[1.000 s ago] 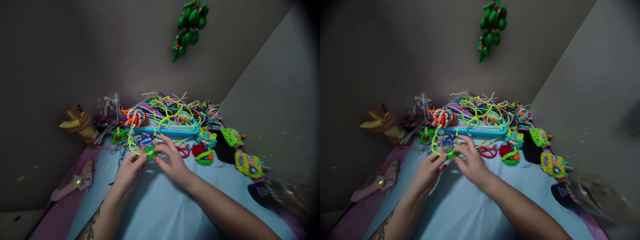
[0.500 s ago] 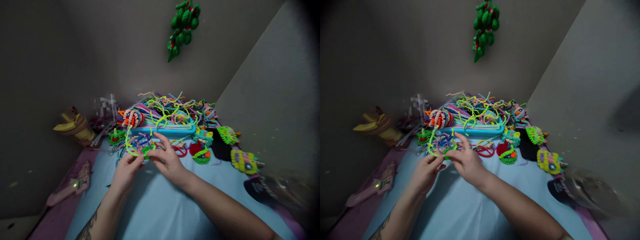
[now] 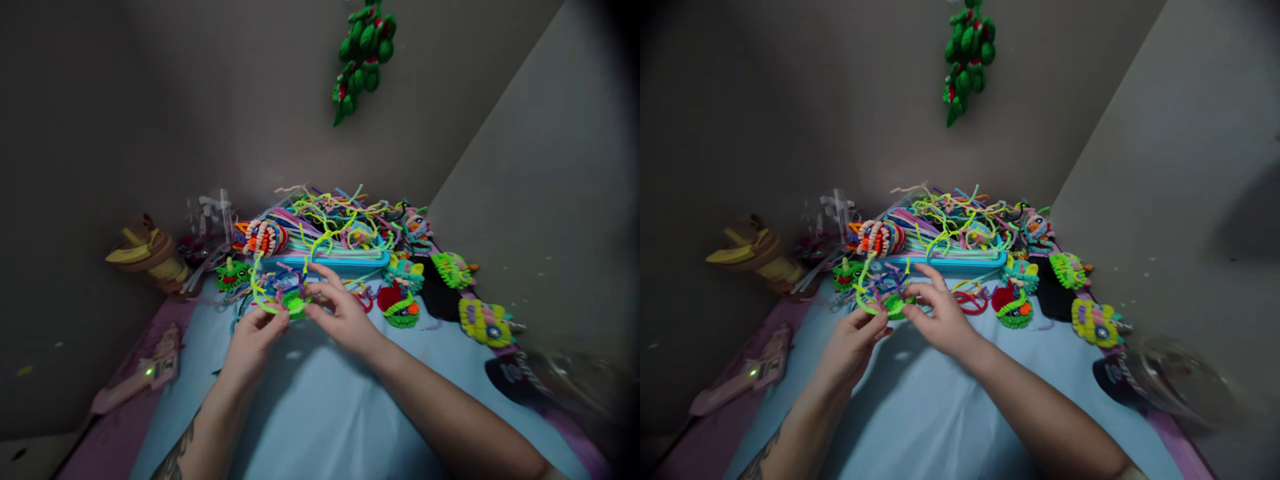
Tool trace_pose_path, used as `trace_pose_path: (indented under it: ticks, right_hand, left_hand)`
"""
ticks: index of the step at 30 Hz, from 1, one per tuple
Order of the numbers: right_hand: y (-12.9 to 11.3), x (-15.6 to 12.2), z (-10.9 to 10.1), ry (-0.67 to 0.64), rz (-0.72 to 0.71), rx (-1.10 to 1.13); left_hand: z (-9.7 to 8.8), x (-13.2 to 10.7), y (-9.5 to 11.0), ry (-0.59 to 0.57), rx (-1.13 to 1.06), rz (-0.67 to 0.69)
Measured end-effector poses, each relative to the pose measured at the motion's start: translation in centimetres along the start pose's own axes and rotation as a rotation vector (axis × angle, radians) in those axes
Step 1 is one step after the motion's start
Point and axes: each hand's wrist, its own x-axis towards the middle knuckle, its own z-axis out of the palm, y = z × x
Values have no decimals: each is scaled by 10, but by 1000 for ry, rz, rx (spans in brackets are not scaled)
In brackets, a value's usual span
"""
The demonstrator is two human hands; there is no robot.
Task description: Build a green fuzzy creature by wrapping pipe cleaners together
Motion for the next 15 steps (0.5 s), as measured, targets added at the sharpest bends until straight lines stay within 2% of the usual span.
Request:
trace_pose_path:
  ticks: [5,10,13,15]
  right_hand:
    - [3,6,-1,-11,126,216]
    - [-5,6,-4,-14,468,673]
    - [-8,6,-8,-46,527,801]
    - [-8,7,-10,-88,550,886]
  left_hand:
    - [-1,-1,-3,-37,82,81]
    - [0,-5,-1,-11,254,256]
    - [1,-9,0,-8,308,390]
    - [2,-11,-2,-9,304,431]
